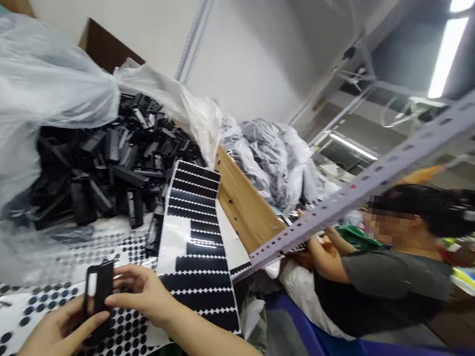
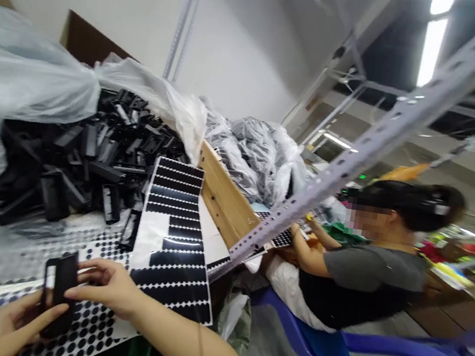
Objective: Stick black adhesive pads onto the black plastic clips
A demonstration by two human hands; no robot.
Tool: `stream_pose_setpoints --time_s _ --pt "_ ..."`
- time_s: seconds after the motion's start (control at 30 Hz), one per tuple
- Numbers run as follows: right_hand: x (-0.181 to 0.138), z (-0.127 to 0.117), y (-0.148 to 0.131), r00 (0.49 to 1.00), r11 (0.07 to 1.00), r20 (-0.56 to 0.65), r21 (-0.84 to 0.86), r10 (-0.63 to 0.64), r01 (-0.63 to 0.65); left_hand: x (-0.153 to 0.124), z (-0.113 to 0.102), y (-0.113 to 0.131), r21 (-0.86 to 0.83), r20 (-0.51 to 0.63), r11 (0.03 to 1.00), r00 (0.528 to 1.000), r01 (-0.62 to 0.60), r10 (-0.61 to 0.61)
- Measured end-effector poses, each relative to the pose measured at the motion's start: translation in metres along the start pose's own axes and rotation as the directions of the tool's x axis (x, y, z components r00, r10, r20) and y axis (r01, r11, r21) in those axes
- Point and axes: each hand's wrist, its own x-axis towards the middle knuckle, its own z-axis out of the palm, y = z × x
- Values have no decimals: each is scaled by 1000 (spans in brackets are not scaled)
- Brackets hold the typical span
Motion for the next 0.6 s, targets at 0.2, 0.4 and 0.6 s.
stream_pose_setpoints --time_s 0.2,0.4,0.6 --pt "-3 16 -13 993 993 85 -86 -80 87 -1 0 26 27 82 995 992 -97 94" --pt "3 16 -7 995 977 40 -189 -90 96 2 -4 24 23 39 982 982 -187 186" --pt "14 2 2 978 920 36 -334 -206 206 13 2 13 -159 33 953 963 -258 266"
